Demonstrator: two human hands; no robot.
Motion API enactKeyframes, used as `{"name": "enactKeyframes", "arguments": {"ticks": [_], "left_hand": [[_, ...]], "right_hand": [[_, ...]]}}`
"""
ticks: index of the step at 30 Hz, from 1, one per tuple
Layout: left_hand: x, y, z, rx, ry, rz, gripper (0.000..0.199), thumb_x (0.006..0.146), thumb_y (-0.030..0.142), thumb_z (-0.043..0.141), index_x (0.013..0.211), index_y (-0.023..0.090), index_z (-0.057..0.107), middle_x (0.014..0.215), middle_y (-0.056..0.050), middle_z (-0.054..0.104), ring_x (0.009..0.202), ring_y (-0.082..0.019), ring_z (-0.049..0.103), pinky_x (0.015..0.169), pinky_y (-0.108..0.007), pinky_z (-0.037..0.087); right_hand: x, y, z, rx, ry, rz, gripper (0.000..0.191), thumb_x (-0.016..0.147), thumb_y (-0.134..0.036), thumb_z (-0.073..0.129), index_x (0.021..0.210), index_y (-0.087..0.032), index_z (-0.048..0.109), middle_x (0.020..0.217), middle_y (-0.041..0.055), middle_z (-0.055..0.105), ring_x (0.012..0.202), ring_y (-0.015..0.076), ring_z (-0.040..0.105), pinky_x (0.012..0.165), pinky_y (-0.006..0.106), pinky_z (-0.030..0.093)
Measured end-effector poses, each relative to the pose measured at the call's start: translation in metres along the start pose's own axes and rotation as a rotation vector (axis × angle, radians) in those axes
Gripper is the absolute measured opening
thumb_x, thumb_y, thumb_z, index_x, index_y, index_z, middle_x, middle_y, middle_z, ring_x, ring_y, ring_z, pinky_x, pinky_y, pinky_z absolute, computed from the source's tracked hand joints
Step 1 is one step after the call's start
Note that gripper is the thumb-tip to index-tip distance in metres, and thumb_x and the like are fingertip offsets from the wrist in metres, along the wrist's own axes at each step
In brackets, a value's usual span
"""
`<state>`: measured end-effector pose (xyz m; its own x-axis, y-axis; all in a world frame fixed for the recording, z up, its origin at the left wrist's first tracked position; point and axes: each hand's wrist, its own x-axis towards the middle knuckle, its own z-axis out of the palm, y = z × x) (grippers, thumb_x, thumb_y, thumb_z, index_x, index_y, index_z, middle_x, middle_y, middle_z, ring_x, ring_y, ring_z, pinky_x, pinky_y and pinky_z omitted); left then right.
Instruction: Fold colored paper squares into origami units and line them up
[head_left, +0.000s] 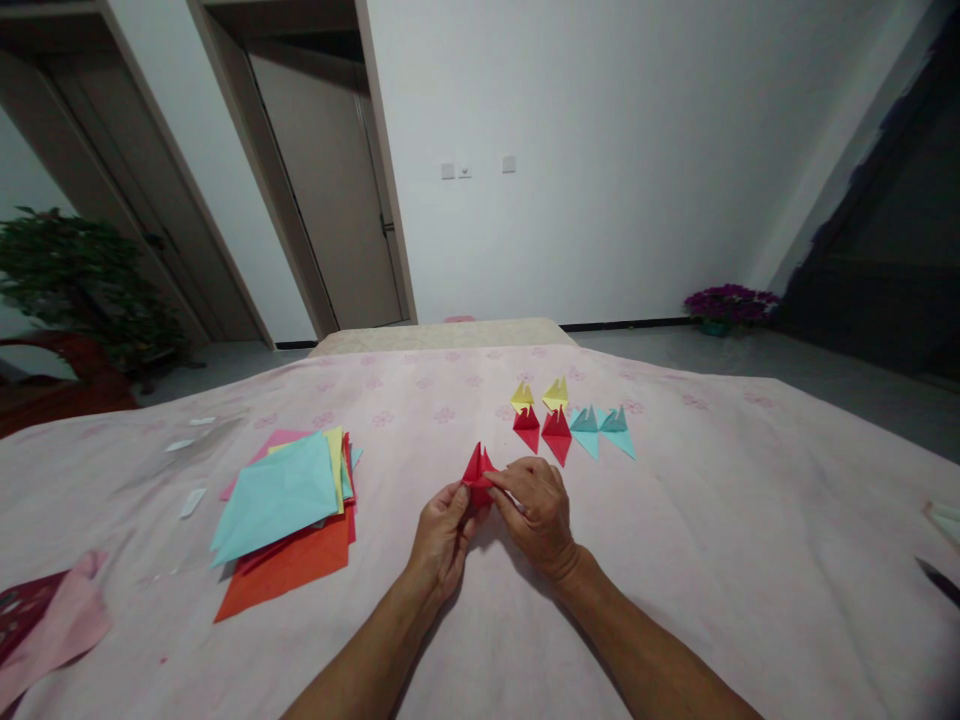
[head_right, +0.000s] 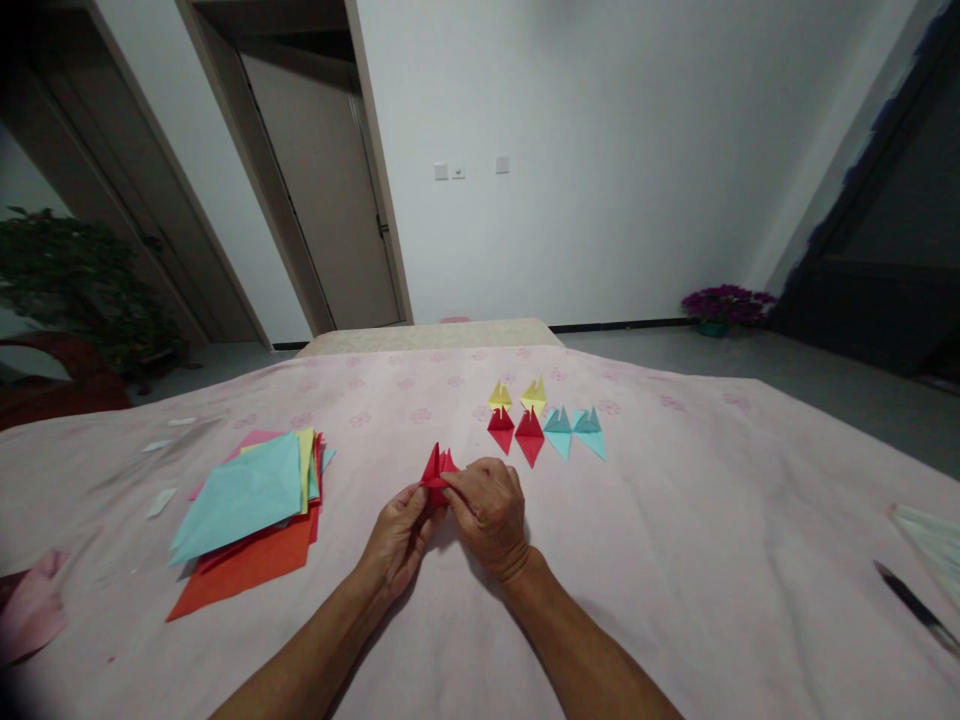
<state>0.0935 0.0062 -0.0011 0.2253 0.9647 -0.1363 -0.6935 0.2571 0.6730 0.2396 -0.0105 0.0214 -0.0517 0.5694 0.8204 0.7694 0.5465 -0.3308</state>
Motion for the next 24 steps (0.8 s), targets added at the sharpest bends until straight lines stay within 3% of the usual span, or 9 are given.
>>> {"name": "enactKeyframes", "arguments": {"ticks": [9, 16, 24], "left_hand": [[-0.007, 0.003, 0.009, 0.029, -0.116, -0.026, 0.032, 0.075, 0.029, 0.082, 0.1, 0.011, 0.073, 0.108, -0.011, 0.073, 0.097, -0.018, 0.069, 0.087, -0.025, 0.055], [-0.005, 0.001, 0.005, 0.022, -0.096, -0.021, 0.033, 0.075, 0.027, 0.082, 0.104, 0.013, 0.073, 0.109, -0.01, 0.073, 0.095, -0.016, 0.069, 0.087, -0.025, 0.056], [-0.009, 0.001, 0.009, 0.026, -0.028, -0.021, 0.035, 0.067, 0.029, 0.087, 0.094, 0.012, 0.073, 0.098, -0.008, 0.075, 0.083, -0.015, 0.07, 0.076, -0.023, 0.058]], "right_hand": [[0.002, -0.007, 0.002, 0.081, 0.001, 0.08, 0.009, 0.09, -0.026, 0.065, 0.085, -0.025, 0.072, 0.084, 0.0025, 0.069, 0.087, 0.0212, 0.055, 0.08, 0.038, 0.04], [-0.001, -0.01, 0.007, 0.065, 0.029, 0.16, 0.013, 0.09, -0.025, 0.066, 0.1, -0.026, 0.073, 0.082, 0.0024, 0.068, 0.085, 0.0213, 0.053, 0.079, 0.037, 0.041], [0.001, -0.013, 0.009, 0.09, 0.024, 0.217, 0.007, 0.089, -0.023, 0.066, 0.088, -0.026, 0.073, 0.082, 0.0017, 0.069, 0.085, 0.0207, 0.053, 0.08, 0.036, 0.042]]}}
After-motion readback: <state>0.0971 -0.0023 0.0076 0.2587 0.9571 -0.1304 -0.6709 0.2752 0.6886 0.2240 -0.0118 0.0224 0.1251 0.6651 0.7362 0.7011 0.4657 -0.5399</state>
